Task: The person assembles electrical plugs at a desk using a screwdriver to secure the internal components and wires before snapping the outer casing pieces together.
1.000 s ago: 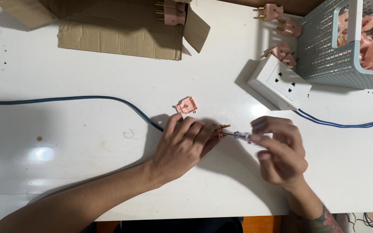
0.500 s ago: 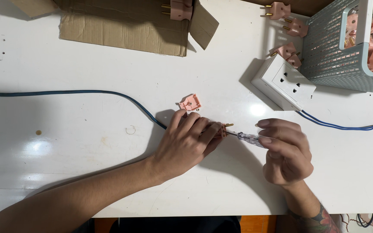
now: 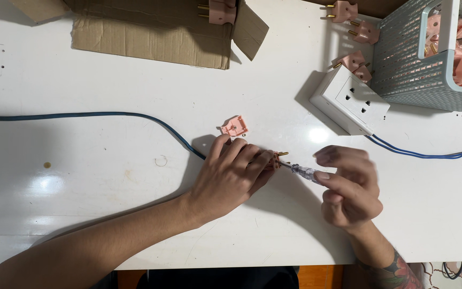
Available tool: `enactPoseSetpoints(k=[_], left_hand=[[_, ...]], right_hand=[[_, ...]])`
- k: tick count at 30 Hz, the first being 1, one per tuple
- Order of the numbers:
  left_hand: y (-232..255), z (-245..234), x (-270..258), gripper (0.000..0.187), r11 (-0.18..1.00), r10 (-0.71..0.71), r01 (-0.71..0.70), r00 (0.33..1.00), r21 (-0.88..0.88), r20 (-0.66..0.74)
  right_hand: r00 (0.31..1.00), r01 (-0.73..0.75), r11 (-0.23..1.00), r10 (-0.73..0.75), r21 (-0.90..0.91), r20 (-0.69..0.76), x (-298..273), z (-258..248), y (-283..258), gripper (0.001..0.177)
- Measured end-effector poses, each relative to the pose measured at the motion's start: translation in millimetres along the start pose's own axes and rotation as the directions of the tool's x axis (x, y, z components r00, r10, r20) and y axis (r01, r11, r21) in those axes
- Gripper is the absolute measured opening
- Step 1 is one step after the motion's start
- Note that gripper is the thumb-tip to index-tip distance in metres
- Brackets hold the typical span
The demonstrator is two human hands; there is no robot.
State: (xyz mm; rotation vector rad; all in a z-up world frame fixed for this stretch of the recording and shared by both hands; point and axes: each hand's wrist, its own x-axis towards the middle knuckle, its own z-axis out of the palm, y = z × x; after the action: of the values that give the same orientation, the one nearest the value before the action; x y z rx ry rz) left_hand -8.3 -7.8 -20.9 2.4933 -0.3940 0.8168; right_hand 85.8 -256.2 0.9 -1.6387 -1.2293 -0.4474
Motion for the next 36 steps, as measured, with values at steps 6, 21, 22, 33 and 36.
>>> enactPoseSetpoints(k=[6, 21, 22, 33, 36], left_hand=[[0, 2, -3, 0.026, 1.000, -0.001, 0.001, 1.000, -0.018, 0.012], [-1, 2, -3, 0.034, 1.000, 0.013, -0.014, 0.998, 0.024, 0.054], [0, 0, -2, 0.034, 1.000, 0.015, -0.017, 0.998, 0.024, 0.057], [1, -4, 2, 0.036, 1.000, 0.012, -0.013, 0.998, 0.017, 0.056], [1, 0, 0, 0.032, 1.000, -0.001, 0.000, 0.999, 0.011, 0.041]], right_hand=[[0.998, -0.025, 1.000, 0.025, 0.000, 0.049, 16, 2, -16, 0.014], [0.997, -0.020, 0.995, 0.012, 0.102, 0.073, 2, 2, -9, 0.018], [0.997, -0.021, 0.995, 0.014, 0.101, 0.069, 0, 2, -7, 0.018], [0.996, -0.062, 0.992, 0.054, 0.113, 0.075, 2, -3, -5, 0.021], [0.995, -0.097, 0.980, 0.089, 0.176, 0.051, -5, -2, 0, 0.015]])
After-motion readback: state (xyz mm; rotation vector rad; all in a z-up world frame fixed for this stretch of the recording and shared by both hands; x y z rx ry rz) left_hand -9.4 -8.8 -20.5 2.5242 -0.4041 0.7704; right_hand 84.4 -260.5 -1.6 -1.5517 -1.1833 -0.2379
